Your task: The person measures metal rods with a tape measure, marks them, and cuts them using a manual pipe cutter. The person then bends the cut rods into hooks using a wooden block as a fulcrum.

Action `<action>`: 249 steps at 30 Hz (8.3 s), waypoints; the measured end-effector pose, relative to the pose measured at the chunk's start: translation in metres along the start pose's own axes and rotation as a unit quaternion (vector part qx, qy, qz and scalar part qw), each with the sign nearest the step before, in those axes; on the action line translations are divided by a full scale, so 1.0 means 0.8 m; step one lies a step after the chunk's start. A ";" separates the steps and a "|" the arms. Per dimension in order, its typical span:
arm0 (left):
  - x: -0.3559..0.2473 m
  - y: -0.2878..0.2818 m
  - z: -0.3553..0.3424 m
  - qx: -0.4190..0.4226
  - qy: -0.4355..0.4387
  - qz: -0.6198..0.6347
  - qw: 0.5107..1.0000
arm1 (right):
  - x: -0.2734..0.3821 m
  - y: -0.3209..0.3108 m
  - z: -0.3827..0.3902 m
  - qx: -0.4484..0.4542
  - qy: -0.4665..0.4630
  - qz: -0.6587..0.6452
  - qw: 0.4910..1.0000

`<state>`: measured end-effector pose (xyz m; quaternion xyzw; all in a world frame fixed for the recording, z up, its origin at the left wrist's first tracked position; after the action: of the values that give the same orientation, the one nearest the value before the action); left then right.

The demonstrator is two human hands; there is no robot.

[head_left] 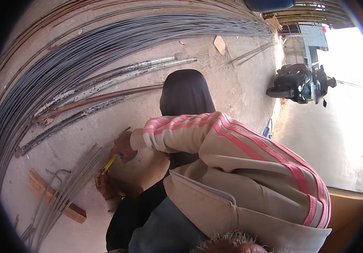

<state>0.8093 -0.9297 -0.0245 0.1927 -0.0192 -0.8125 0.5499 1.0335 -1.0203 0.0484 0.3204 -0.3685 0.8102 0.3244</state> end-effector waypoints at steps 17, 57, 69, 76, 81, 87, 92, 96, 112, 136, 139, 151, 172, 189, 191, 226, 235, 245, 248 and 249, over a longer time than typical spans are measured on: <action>-0.031 0.032 0.040 0.010 0.068 -0.034 0.997 | 0.006 0.023 0.001 -0.097 -0.050 0.024 0.994; -0.018 0.020 0.016 0.024 0.121 -0.056 0.991 | -0.059 0.037 -0.009 -0.042 -0.091 0.295 0.950; -0.034 0.017 0.036 -0.071 0.125 -0.220 0.965 | 0.097 -0.044 -0.039 -0.219 -0.135 0.048 0.965; -0.025 0.007 0.033 -0.118 0.051 -0.288 0.949 | 0.100 -0.025 -0.095 -0.146 -0.040 0.055 0.987; -0.024 0.006 0.035 -0.141 0.046 -0.320 0.936 | 0.088 -0.020 -0.112 -0.109 -0.036 0.077 0.990; -0.029 0.005 0.043 -0.149 0.003 -0.374 0.915 | 0.076 -0.024 -0.123 -0.079 -0.016 -0.039 0.996; -0.028 0.004 0.038 -0.154 0.027 -0.381 0.911 | 0.086 -0.040 -0.126 -0.096 -0.039 -0.031 0.994; -0.030 0.006 0.046 -0.159 0.025 -0.383 0.909 | 0.074 -0.049 -0.111 -0.118 0.001 -0.096 0.988; -0.032 0.006 0.042 -0.157 0.026 -0.362 0.919 | 0.092 -0.016 -0.087 -0.302 -0.083 0.101 0.944; -0.059 0.063 0.110 -0.217 0.215 -0.557 0.772 | 0.027 -0.021 -0.014 -0.118 0.047 -0.643 0.755; -0.064 0.072 0.120 -0.202 0.205 -0.569 0.770 | 0.005 -0.011 -0.010 -0.054 0.050 -0.426 0.901; -0.056 0.071 0.098 -0.260 0.184 -0.549 0.772 | 0.003 0.048 -0.001 -0.153 -0.009 0.110 0.982; -0.089 0.044 0.063 -0.207 0.290 -0.382 0.853 | -0.015 -0.049 -0.005 0.085 -0.015 0.062 0.994; -0.099 0.065 0.057 -0.251 0.369 -0.493 0.747 | -0.025 -0.062 -0.007 0.026 -0.025 0.159 0.987; -0.099 0.065 0.057 -0.255 0.367 -0.493 0.747 | -0.026 -0.061 -0.005 0.015 -0.017 0.168 0.986; -0.091 0.067 0.061 -0.197 0.348 -0.468 0.788 | -0.038 -0.043 0.005 -0.048 -0.035 0.232 0.971; -0.058 0.060 0.092 -0.233 0.205 -0.600 0.738 | -0.015 -0.059 0.017 -0.095 -0.048 0.073 0.992; -0.027 0.050 0.078 -0.160 0.202 -0.647 0.718 | 0.051 -0.040 -0.036 -0.148 -0.013 -0.195 0.969; -0.018 0.057 0.058 -0.071 0.256 -0.616 0.741 | 0.049 -0.029 -0.042 -0.122 0.041 -0.273 0.953; -0.017 0.061 0.049 -0.038 0.279 -0.607 0.743 | 0.048 -0.027 -0.042 -0.115 0.054 -0.292 0.948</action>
<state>0.8439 -0.9440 0.0278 0.3609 0.2867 -0.8845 -0.0718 1.0182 -0.9709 0.0685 0.3300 -0.3316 0.6478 0.6013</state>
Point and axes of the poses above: each hand's wrist, its own z-axis away from the middle knuckle, its own y-axis out of the palm, x = y × z, the point moved 6 cm from there along -z, towards the middle knuckle, and after that the axes turned 14 degrees about -y, right-handed, at the moved point
